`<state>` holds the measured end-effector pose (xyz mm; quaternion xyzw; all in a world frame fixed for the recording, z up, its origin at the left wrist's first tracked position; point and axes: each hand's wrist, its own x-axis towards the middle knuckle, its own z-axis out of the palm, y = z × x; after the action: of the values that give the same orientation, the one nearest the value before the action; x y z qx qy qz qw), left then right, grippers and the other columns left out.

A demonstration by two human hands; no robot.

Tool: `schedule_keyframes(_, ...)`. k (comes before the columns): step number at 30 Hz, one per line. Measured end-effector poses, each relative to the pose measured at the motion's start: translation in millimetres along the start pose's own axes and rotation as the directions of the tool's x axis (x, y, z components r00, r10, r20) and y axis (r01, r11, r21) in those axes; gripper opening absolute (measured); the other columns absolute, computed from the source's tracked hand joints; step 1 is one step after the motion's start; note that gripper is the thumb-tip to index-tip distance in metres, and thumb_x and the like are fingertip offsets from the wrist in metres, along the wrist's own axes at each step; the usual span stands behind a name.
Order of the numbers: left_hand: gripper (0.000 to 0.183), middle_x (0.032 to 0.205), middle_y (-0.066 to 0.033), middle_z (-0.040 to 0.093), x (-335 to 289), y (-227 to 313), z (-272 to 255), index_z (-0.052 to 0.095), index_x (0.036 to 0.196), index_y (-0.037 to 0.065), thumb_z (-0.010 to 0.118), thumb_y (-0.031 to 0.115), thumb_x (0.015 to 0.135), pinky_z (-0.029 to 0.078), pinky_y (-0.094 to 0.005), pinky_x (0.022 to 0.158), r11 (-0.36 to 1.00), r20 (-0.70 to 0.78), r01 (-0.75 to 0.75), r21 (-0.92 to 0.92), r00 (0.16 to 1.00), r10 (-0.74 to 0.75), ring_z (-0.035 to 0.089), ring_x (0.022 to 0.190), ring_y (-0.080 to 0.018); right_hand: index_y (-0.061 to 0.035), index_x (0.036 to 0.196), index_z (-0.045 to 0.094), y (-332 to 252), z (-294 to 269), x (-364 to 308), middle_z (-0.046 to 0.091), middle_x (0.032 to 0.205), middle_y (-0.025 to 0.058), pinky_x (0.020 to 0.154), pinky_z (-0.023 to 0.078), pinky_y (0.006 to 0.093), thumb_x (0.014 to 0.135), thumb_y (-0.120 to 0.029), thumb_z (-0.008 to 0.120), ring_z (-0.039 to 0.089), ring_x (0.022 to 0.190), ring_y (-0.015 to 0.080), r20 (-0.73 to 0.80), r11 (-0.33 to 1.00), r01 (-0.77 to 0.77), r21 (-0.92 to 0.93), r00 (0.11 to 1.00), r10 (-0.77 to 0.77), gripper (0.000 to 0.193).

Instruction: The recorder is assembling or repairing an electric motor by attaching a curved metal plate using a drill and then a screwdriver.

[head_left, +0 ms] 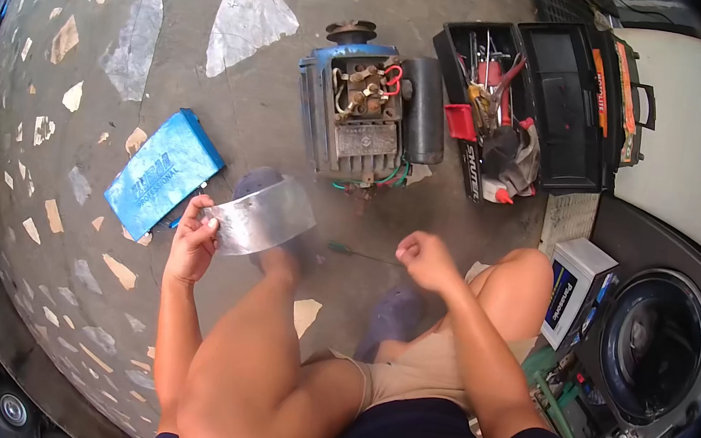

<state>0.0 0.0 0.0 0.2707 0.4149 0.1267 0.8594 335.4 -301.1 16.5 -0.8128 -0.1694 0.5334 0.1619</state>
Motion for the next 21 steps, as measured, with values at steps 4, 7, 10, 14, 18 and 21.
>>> schedule_keyframes(4, 0.04, 0.098, 0.0035, 0.065, -11, 16, 26, 0.053, 0.126, 0.015, 0.071, 0.006, 0.091, 0.046, -0.0232, 0.078, 0.995, -0.052, 0.051, 0.08, 0.998, -0.047, 0.061, 0.086, -0.0081, -0.0058, 0.097, 0.073, 10, 30, -8, 0.075, 0.093, 0.0183, 0.083, 0.056, 0.0474, 0.088, -0.026, 0.074, 0.072, 0.091, 0.0373, 0.164, 0.959, 0.077, -0.274, 0.986, -0.032, 0.022)
schedule_keyframes(7, 0.04, 0.094, 0.0033, 0.063, -15, 39, 31, 0.053, 0.121, 0.012, 0.074, 0.005, 0.087, 0.042, -0.0226, 0.076, 0.98, 0.008, 0.042, 0.195, 0.999, -0.044, 0.058, 0.086, -0.0067, -0.0029, 0.098, 0.073, -8, 53, -6, 0.074, 0.093, 0.0217, 0.079, 0.056, 0.047, 0.09, -0.029, 0.072, 0.072, 0.09, 0.0384, 0.28, 0.96, 0.2, -0.197, 0.95, -0.14, 0.028)
schedule_keyframes(10, 0.039, 0.085, 0.0052, 0.06, -27, 81, 39, 0.053, 0.117, 0.01, 0.076, 0.006, 0.085, 0.036, -0.0221, 0.061, 0.95, 0.053, 0.023, 0.311, 0.998, -0.042, 0.053, 0.074, -0.005, -0.0021, 0.1, 0.073, -31, 80, -25, 0.073, 0.093, 0.0232, 0.08, 0.056, 0.0492, 0.093, -0.036, 0.067, 0.071, 0.091, 0.0413, 0.384, 0.941, 0.286, -0.183, 0.902, -0.2, 0.036)
schedule_keyframes(14, 0.039, 0.082, 0.004, 0.059, -39, 156, 120, 0.051, 0.115, 0.01, 0.075, 0.003, 0.085, 0.037, -0.0227, 0.058, 0.896, 0.093, 0.119, 0.427, 0.98, -0.174, 0.053, 0.069, -0.0061, 0.0002, 0.09, 0.076, -37, 106, -100, 0.072, 0.088, 0.0263, 0.079, 0.055, 0.0547, 0.09, -0.034, 0.064, 0.071, 0.085, 0.0441, 0.371, 0.954, 0.244, -0.176, 0.914, -0.165, 0.036)
schedule_keyframes(18, 0.046, 0.093, -0.0017, 0.062, -97, 206, 208, 0.053, 0.116, 0.007, 0.06, -0.008, 0.073, 0.047, -0.0246, 0.061, 0.833, 0.02, 0.129, 0.538, 0.986, -0.166, 0.059, 0.072, -0.0104, 0.002, 0.087, 0.077, -62, 96, -224, 0.074, 0.084, 0.022, 0.072, 0.058, 0.0526, 0.088, -0.031, 0.067, 0.072, 0.082, 0.0414, 0.66, 0.852, 0.478, -0.214, 0.714, -0.235, 0.035)
schedule_keyframes(21, 0.048, 0.105, -0.0078, 0.071, -154, 234, 249, 0.062, 0.12, 0.001, 0.06, -0.009, 0.073, 0.059, -0.0325, 0.071, 0.788, 0.13, 0.065, 0.612, 0.975, -0.182, 0.07, 0.086, -0.0175, -0.0014, 0.092, 0.077, -92, 56, -332, 0.076, 0.09, 0.0154, 0.073, 0.057, 0.0477, 0.09, -0.034, 0.067, 0.073, 0.084, 0.0332, 0.782, 0.856, 0.498, -0.14, 0.586, -0.213, 0.034)
